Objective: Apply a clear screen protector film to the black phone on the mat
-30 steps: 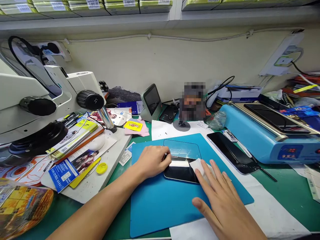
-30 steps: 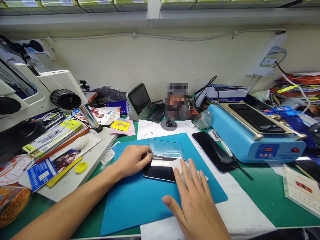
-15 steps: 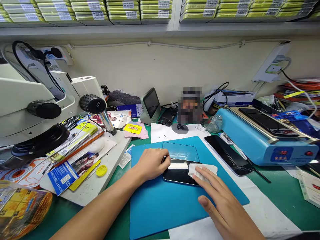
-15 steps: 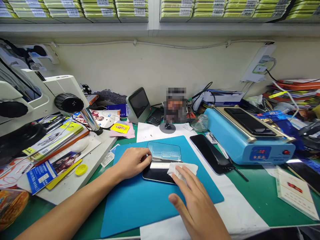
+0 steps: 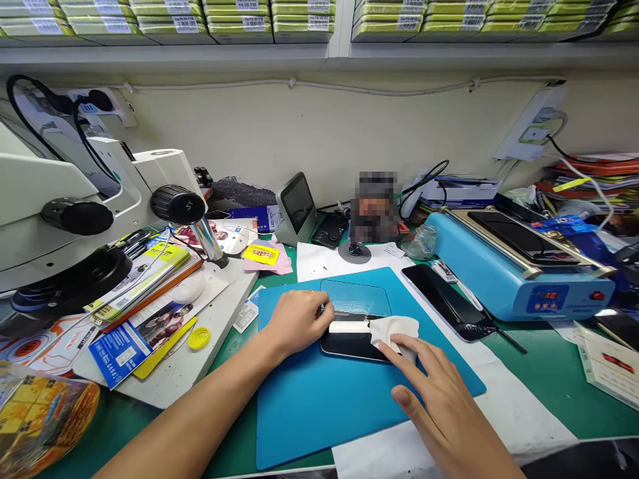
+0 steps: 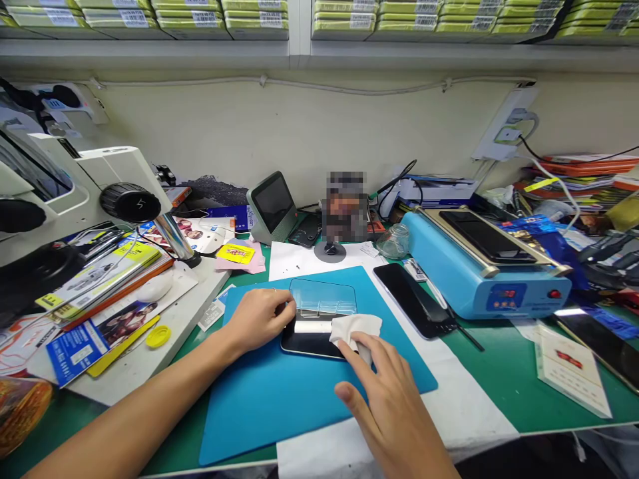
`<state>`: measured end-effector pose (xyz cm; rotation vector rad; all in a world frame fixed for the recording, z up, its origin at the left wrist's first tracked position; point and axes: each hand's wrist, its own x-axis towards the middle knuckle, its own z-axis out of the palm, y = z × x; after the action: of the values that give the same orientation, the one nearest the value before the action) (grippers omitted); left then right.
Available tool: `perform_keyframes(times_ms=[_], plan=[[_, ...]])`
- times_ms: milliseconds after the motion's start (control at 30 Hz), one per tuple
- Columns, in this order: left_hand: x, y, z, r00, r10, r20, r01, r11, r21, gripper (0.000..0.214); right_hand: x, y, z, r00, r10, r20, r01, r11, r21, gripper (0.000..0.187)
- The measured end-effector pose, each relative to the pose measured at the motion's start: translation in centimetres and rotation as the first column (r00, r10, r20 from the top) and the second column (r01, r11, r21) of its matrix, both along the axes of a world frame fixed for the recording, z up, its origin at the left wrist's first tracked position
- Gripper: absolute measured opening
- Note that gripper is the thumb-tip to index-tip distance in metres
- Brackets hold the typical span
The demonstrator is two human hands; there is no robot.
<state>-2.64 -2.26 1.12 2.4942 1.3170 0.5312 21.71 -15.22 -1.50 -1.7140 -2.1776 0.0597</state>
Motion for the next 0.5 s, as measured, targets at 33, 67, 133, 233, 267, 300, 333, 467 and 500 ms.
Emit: perform_keyframes(times_ms=[33,67,133,233,267,300,333,467,500], plan=[[0.0,0.0,-0.1,1.0,0.018,0.005,-0.018,1.0,0.01,0.03,-0.1,0.0,0.2,1.0,0.01,0.009,-0.01,1.0,-0.007,0.052],[0.0,0.0,-0.1,0.999,0.033,0.01,-0.034,0.999,0.018,0.032,-0.1,0.1,0.3,1.0,0.02,0.019,-0.02,1.0,-0.016,0.052],[0.0,0.1,-0.1,0.999,0.048,0.018,-0.049,0.998,0.026,0.032,-0.2,0.1,0.7,0.999,0.036,0.037,-0.035,0.999,-0.027,0.054],[0.0,0.1,-0.2,0.999,0.047,0.027,-0.047,0.998,0.028,0.029,-0.4,0.3,1.1,0.998,0.042,0.05,-0.042,0.999,-0.015,0.057],[0.0,0.1,-0.2,0.999,0.045,0.03,-0.046,0.999,0.028,0.029,-0.6,0.5,1.1,0.998,0.045,0.051,-0.045,0.999,-0.013,0.059],[-0.1,0.1,-0.2,0.999,0.044,0.032,-0.045,0.999,0.028,0.029,-0.8,0.7,1.0,0.997,0.051,0.053,-0.05,0.999,-0.017,0.063],[-0.1,0.2,-0.3,0.998,0.044,0.034,-0.045,0.999,0.029,0.029,-1.0,0.8,0.9,0.997,0.059,0.058,-0.057,0.998,-0.028,0.066],[-0.1,0.2,-0.4,0.998,0.045,0.044,-0.046,0.998,0.034,0.029,-1.3,0.8,-0.1,0.989,0.115,0.098,-0.11,0.993,-0.052,0.078],[-0.1,0.3,-0.4,0.998,0.046,0.047,-0.047,0.998,0.035,0.029,-1.2,0.5,-0.4,0.985,0.132,0.109,-0.128,0.991,-0.039,0.08]])
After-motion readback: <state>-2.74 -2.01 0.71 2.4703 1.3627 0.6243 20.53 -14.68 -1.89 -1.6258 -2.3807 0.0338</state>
